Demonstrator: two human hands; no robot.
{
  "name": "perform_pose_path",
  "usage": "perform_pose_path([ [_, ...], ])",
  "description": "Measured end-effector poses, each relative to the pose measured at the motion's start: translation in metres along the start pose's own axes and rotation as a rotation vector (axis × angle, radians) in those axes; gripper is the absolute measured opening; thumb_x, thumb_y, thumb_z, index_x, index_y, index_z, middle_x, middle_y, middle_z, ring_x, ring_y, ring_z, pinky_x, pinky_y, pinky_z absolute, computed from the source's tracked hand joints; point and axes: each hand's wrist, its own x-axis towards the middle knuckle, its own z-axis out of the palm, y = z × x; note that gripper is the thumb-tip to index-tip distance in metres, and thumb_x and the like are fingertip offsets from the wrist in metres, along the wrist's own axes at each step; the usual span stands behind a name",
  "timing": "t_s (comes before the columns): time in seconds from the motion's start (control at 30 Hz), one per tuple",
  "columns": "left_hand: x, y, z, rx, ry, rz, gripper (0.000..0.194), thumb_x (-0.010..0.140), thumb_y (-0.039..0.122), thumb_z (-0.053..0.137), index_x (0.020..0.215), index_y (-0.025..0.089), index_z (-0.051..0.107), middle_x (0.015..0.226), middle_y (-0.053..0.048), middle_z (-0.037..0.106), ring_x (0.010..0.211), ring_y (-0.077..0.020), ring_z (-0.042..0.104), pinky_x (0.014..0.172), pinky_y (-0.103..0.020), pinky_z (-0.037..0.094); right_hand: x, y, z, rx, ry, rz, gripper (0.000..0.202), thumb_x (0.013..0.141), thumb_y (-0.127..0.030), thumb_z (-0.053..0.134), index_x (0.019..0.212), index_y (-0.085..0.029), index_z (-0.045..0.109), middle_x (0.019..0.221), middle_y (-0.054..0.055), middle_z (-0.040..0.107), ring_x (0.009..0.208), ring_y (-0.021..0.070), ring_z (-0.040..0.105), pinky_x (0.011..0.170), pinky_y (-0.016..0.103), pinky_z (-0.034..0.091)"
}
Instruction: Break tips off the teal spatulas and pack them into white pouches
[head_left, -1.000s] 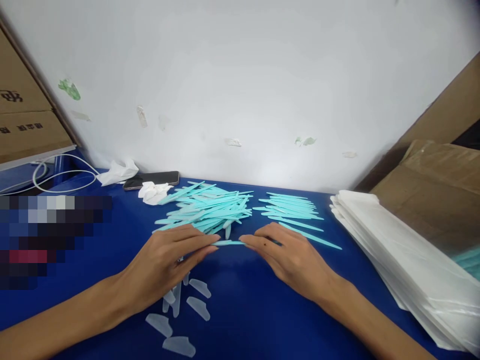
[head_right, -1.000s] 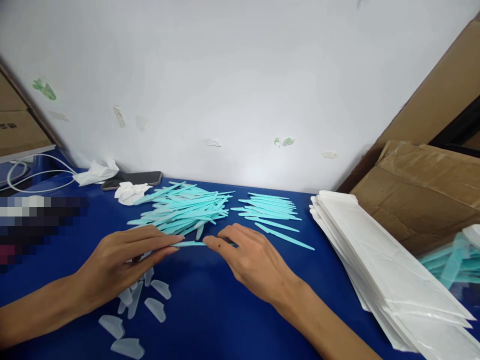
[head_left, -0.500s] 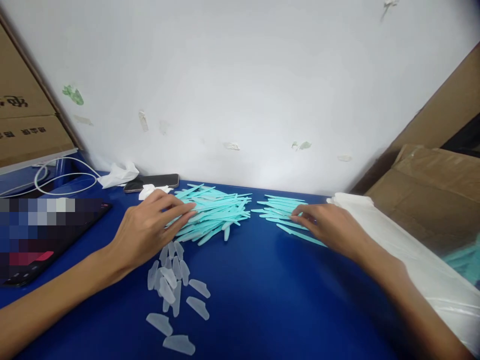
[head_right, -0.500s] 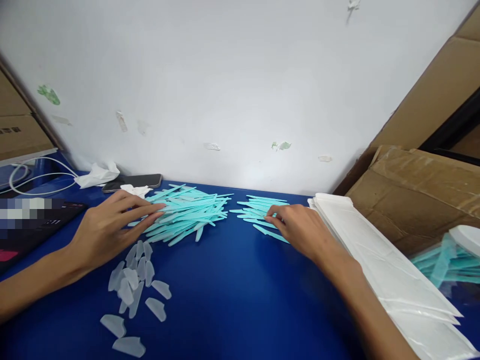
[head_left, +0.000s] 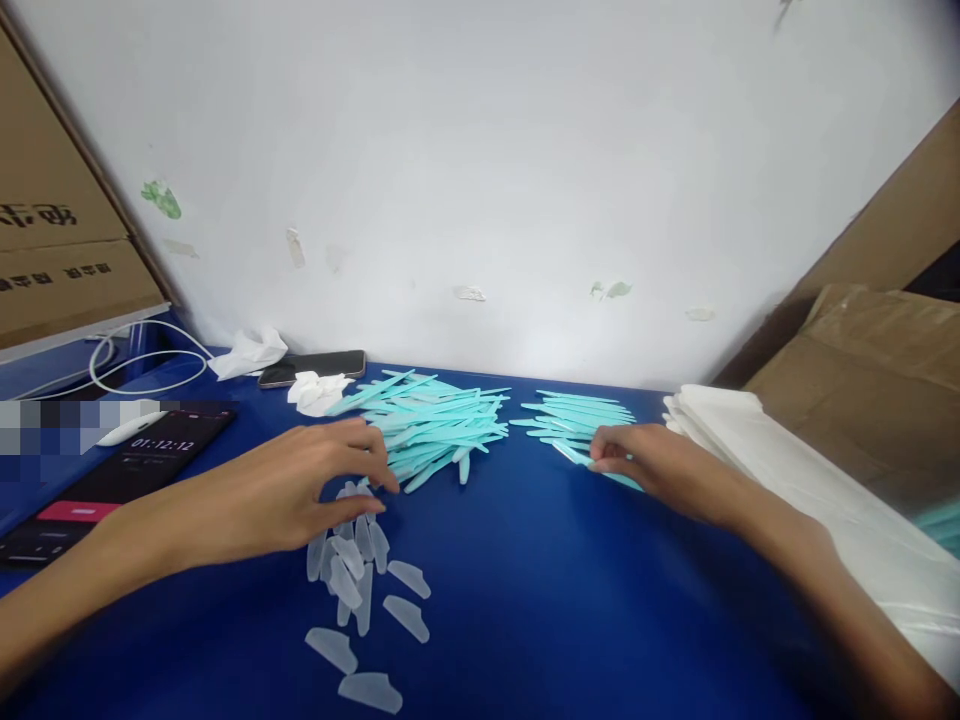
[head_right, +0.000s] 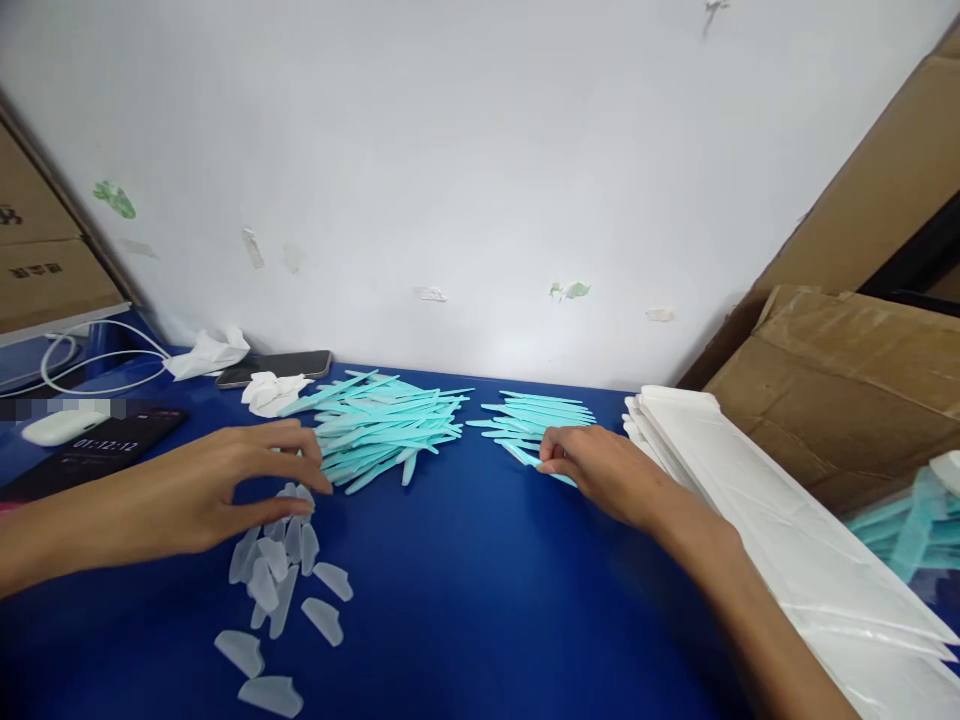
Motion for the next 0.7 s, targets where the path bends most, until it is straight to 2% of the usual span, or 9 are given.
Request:
perform_pose_path([
  [0.13, -0.002, -0.002, 0.007, -0.089, -0.108, 0.015, 0.018, 0.094, 0.047, 0.058, 0.107, 0.042, 0.07, 0.108, 0.003, 0.064, 0.085, -0.0151, 0.063, 0.064, -0.024, 0.044, -0.001, -0.014, -0.003, -0.017, 0.099, -0.002, 0.025, 0.103, -0.04, 0.032, 0.108, -0.024, 0.051, 0.083, 0.003, 0.07, 0.072, 0.0221, 0.061, 0.065, 0.032, 0.039],
  [0.27, 0.001, -0.001, 0.016, -0.148, -0.127, 0.034, 0.011, 0.093, 0.041, 0.061, 0.098, 0.036, 0.071, 0.105, 0.003, 0.064, 0.084, -0.0142, 0.062, 0.061, -0.023, 0.042, 0.0, -0.024, 0.005, -0.069, 0.2, -0.081, 0.028, 0.105, -0.041, 0.026, 0.112, -0.028, 0.049, 0.091, 0.002, 0.068, 0.079, 0.0226, 0.064, 0.066, 0.033, 0.041],
  [0.37, 0.002, 0.003, 0.02, -0.164, -0.107, 0.045, 0.012, 0.094, 0.039, 0.06, 0.095, 0.031, 0.07, 0.103, 0.002, 0.064, 0.082, -0.014, 0.061, 0.064, -0.023, 0.042, 0.0, -0.034, 0.013, -0.058, 0.265, -0.172, 0.028, 0.106, -0.039, 0.026, 0.112, -0.027, 0.05, 0.105, 0.003, 0.067, 0.089, 0.0219, 0.066, 0.072, 0.034, 0.045],
  [0.47, 0.002, 0.008, 0.022, -0.158, -0.088, 0.056, 0.016, 0.097, 0.04, 0.055, 0.099, 0.029, 0.067, 0.105, 0.002, 0.062, 0.081, -0.013, 0.061, 0.067, -0.023, 0.042, 0.0, -0.047, 0.021, -0.056, 0.292, -0.263, 0.026, 0.106, -0.039, 0.032, 0.114, -0.026, 0.053, 0.109, 0.003, 0.067, 0.092, 0.0206, 0.066, 0.075, 0.033, 0.047],
  [0.6, 0.004, 0.018, 0.019, -0.159, -0.038, 0.05, 0.02, 0.1, 0.04, 0.049, 0.103, 0.027, 0.063, 0.104, 0.001, 0.064, 0.083, -0.0128, 0.061, 0.069, -0.023, 0.044, -0.001, -0.063, 0.029, -0.083, 0.288, -0.352, 0.025, 0.104, -0.039, 0.041, 0.114, -0.024, 0.058, 0.106, 0.003, 0.067, 0.085, 0.0181, 0.067, 0.069, 0.03, 0.047],
  [0.7, 0.008, 0.024, 0.018, -0.142, 0.067, 0.021, 0.021, 0.1, 0.039, 0.048, 0.103, 0.026, 0.063, 0.092, 0.002, 0.067, 0.069, -0.0114, 0.059, 0.06, -0.021, 0.043, -0.002, -0.071, 0.034, -0.108, 0.326, -0.449, 0.025, 0.105, -0.033, 0.04, 0.111, -0.022, 0.062, 0.093, 0.001, 0.067, 0.077, 0.0156, 0.065, 0.064, 0.029, 0.044],
])
